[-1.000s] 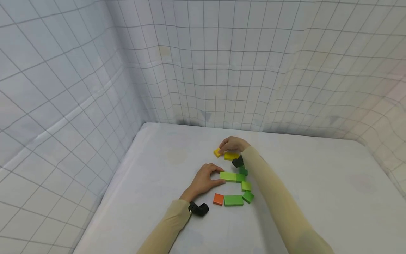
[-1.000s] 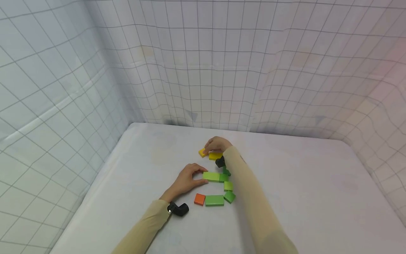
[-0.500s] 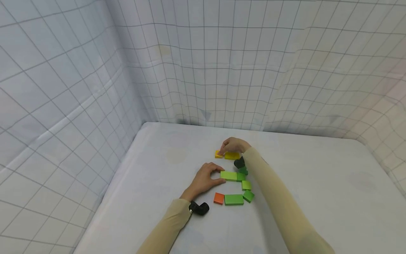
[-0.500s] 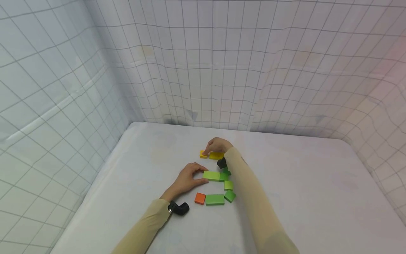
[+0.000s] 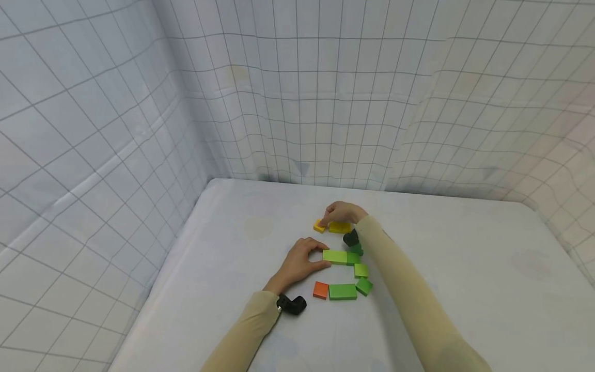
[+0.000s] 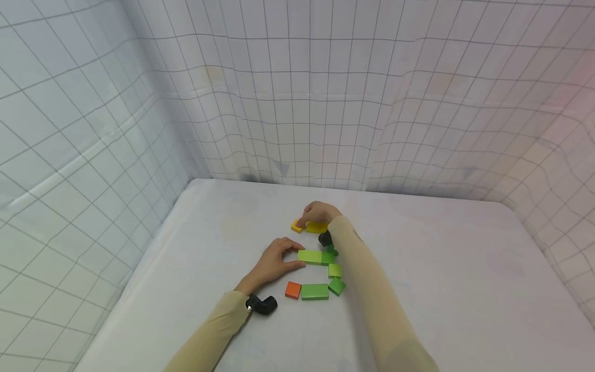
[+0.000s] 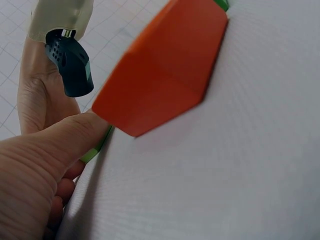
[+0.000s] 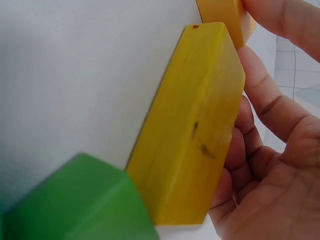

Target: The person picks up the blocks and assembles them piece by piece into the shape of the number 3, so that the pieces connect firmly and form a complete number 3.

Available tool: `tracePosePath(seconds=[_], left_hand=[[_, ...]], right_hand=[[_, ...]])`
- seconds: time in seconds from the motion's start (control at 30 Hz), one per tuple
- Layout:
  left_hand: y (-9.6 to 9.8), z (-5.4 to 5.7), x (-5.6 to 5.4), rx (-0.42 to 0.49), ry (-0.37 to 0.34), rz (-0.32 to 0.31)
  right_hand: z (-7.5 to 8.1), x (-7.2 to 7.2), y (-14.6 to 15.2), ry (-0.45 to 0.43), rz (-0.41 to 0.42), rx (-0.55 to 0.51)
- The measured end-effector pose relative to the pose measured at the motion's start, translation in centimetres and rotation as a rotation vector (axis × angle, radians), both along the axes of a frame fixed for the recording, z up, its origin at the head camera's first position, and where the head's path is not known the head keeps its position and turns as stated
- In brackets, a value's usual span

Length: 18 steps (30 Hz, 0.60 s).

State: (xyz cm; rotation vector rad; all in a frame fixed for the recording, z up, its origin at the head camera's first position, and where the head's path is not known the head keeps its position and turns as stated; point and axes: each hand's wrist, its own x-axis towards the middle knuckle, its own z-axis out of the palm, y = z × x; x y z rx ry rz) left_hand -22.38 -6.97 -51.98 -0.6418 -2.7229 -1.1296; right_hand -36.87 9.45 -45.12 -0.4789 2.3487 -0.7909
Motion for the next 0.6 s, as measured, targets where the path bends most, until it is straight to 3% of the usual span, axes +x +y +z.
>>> tracePosePath(seconds=[0.33,0.6], left_hand=[[-0.05,0.19,-0.05,0.012,-0.008,0.008],[0.07,-0.05,-0.16,0.010,-0.016,0.005]], right_hand=[[-0.46,-0.20,0.04,-0.006,0.071,-0.088],[-0.55,0.03,0.10,0.007,0.023,-0.075]])
